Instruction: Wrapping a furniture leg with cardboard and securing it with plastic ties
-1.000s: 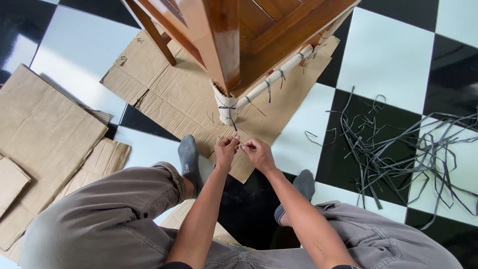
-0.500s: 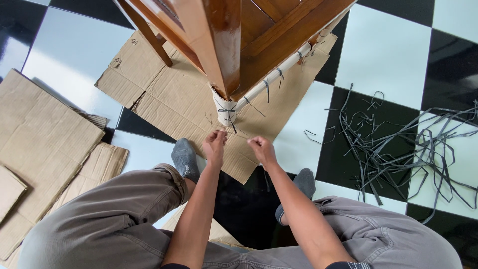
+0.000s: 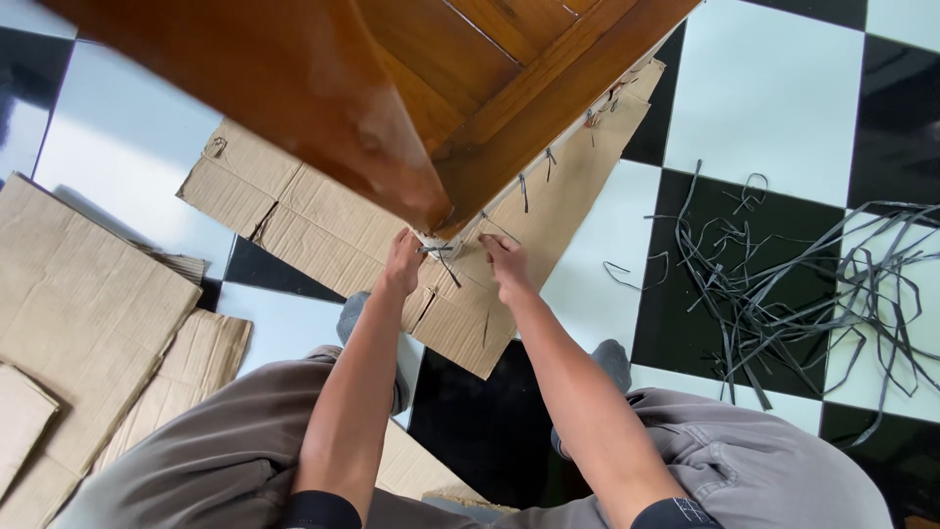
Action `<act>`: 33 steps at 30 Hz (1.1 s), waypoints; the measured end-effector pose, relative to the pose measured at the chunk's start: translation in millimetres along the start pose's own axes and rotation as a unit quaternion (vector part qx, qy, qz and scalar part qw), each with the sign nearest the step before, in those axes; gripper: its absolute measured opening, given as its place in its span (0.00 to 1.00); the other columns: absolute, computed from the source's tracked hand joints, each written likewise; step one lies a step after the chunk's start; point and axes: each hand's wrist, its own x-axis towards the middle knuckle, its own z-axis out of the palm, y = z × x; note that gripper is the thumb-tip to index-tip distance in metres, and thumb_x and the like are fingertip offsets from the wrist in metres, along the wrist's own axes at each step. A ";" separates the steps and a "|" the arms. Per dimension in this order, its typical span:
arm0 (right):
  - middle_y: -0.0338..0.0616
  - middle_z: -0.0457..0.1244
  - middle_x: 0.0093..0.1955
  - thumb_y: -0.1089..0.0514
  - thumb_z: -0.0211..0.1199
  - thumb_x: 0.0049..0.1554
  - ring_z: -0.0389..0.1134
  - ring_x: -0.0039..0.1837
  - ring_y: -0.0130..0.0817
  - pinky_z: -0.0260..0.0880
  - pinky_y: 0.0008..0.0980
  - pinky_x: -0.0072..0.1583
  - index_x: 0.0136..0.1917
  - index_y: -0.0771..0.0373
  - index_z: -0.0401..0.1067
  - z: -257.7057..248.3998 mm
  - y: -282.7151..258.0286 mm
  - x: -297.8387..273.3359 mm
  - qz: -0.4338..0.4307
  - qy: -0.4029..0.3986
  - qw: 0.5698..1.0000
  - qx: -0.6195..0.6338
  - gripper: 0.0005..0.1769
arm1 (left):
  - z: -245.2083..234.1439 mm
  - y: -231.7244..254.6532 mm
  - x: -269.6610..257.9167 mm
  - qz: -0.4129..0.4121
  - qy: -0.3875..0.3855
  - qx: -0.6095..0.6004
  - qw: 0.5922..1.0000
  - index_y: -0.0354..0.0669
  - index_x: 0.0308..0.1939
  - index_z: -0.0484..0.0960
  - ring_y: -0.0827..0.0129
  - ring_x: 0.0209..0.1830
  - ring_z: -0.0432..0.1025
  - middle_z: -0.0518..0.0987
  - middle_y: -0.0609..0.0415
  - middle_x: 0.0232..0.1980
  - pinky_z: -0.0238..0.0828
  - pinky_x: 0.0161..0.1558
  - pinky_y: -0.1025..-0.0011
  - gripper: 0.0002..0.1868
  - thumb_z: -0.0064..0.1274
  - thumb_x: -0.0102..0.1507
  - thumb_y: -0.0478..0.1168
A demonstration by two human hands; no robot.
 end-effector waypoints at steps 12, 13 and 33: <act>0.35 0.56 0.24 0.49 0.70 0.53 0.49 0.25 0.21 0.43 0.19 0.27 0.36 0.53 0.76 33.0 -3.1 15.3 -0.022 -0.072 0.997 -0.023 0.09 | 54.4 -104.7 -73.2 -0.304 -0.104 -0.101 0.942 0.43 0.20 0.79 0.62 0.36 0.67 0.77 0.51 0.31 0.62 0.51 0.48 0.07 0.59 0.54 0.36; 0.35 0.56 0.24 0.49 0.70 0.53 0.49 0.25 0.21 0.43 0.19 0.27 0.36 0.53 0.76 33.0 -5.9 12.4 -0.021 -0.072 0.997 -0.024 0.09 | 50.1 -101.7 -71.4 -0.304 -0.104 -0.101 0.941 0.43 0.20 0.79 0.62 0.36 0.67 0.77 0.51 0.31 0.62 0.51 0.48 0.07 0.59 0.54 0.36; 0.44 0.73 0.43 0.53 0.65 0.58 0.63 0.34 0.21 0.59 0.17 0.34 0.53 0.64 0.78 20.3 45.9 -36.7 -0.022 0.000 1.000 0.008 0.13 | -48.3 110.6 -11.3 -0.537 -0.037 0.071 0.840 0.66 0.41 0.88 0.65 0.45 0.80 0.86 0.67 0.37 0.75 0.50 0.60 0.15 0.53 0.62 0.63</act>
